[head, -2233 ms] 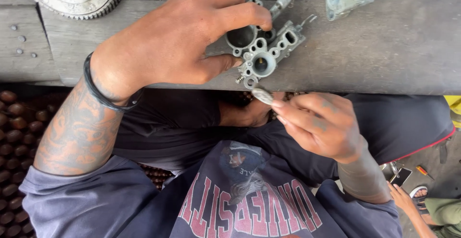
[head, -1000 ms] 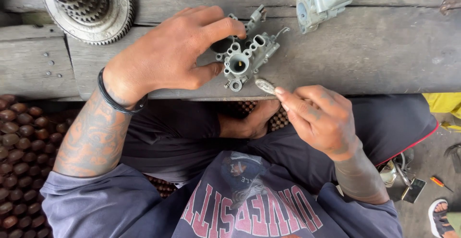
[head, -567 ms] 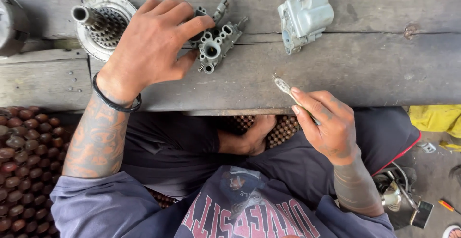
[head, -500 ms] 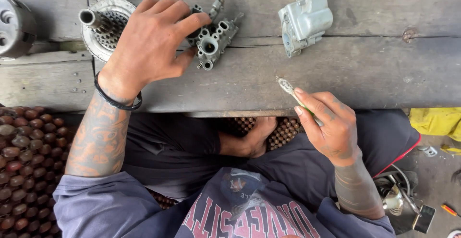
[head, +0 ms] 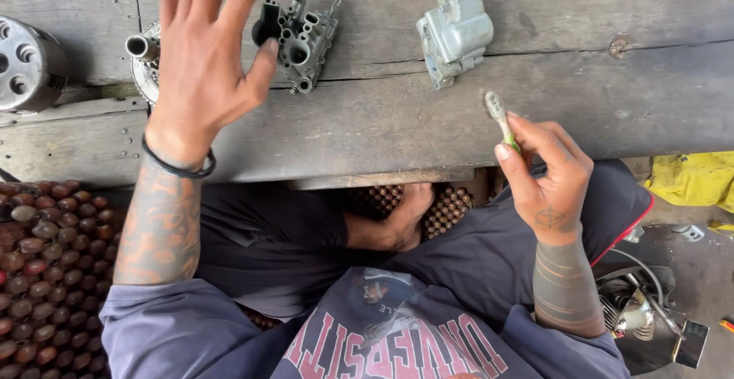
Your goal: Cleaning motorcycle carburetor components using a toothbrush to remove grime from various surfaces and orifices.
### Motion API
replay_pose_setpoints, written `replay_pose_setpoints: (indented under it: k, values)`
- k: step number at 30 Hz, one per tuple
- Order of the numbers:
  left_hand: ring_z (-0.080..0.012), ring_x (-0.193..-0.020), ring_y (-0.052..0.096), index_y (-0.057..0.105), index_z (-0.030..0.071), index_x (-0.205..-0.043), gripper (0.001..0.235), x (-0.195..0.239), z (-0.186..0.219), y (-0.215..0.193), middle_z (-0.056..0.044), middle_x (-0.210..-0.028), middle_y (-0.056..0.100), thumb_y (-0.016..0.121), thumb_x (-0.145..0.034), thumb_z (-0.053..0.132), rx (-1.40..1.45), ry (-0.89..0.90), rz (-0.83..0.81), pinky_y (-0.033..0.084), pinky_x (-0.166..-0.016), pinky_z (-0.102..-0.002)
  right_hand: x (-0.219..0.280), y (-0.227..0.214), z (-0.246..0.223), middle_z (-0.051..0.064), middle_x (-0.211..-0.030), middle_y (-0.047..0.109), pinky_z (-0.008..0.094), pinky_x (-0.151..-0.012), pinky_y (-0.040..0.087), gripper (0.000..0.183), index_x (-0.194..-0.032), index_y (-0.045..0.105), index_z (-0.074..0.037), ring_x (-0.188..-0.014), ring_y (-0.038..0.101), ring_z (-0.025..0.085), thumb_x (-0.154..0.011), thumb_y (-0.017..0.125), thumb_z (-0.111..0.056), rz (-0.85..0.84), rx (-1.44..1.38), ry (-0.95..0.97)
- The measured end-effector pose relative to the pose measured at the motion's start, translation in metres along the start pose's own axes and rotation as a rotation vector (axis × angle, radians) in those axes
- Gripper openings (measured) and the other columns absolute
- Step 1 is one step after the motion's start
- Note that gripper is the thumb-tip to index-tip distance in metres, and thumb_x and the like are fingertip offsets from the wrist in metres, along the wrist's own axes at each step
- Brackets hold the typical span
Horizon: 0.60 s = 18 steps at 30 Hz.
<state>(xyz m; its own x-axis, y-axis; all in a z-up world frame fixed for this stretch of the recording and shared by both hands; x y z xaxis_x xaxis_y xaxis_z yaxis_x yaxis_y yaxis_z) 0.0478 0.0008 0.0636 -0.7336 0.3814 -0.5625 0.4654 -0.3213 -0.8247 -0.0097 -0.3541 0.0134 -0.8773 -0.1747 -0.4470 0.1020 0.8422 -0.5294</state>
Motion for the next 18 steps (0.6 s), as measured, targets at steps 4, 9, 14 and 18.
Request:
replay_pose_setpoints:
  k: [4,9,14,18]
  values:
    - [-0.0344,-0.114,0.056,0.052,0.002,-0.152,0.062,-0.031,0.039,0.004,-0.021,-0.136,0.052,0.075,-0.099,0.023,-0.033,0.068,0.091,0.042,-0.098,-0.051,0.002,-0.013,0.013,0.014,-0.096,0.060,0.028,-0.075,0.046,0.033,-0.128,0.064,0.013,-0.078,0.050,0.017,-0.096,0.069,0.012,0.043,-0.049,-0.024]
    - [-0.0304,-0.137,0.049,0.032,0.019,-0.163,0.114,-0.093,0.105,0.079,-0.012,-0.158,0.044,0.085,-0.062,0.012,-0.139,0.349,-0.123,0.040,-0.111,-0.042,0.006,-0.019,0.036,0.010,-0.105,0.059,0.024,-0.076,0.046,0.035,-0.134,0.060,0.008,-0.085,0.053,0.014,-0.099,0.063,0.011,0.052,-0.261,0.050]
    - [-0.0295,-0.108,0.057,0.050,0.022,-0.137,0.099,-0.116,0.120,0.153,-0.005,-0.132,0.049,0.085,-0.045,0.013,-0.109,0.416,-0.121,0.041,-0.095,-0.045,0.009,-0.022,0.041,0.008,-0.104,0.063,0.022,-0.078,0.047,0.034,-0.131,0.062,0.006,-0.084,0.055,0.011,-0.097,0.065,0.006,0.040,-0.278,0.093]
    - [-0.0308,-0.079,0.062,0.071,0.016,-0.102,0.054,-0.111,0.114,0.145,-0.004,-0.091,0.063,0.074,-0.049,0.006,0.048,0.356,-0.180,0.037,-0.084,-0.046,0.011,-0.025,0.041,0.008,-0.102,0.066,0.020,-0.072,0.046,0.034,-0.131,0.062,0.004,-0.079,0.054,0.009,-0.097,0.062,0.005,0.033,-0.351,0.121]
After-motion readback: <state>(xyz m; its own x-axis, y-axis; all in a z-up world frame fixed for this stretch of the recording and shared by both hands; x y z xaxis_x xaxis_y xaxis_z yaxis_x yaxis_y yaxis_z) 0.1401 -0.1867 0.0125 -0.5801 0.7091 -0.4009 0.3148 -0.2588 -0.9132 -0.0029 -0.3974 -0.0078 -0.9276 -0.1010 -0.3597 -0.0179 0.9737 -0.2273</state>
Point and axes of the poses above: each hand's wrist, its own x-axis away from the middle knuckle, its own y-axis out of the palm, z = x × y, the point moved 6 cm from there along -x, towards the middle knuckle
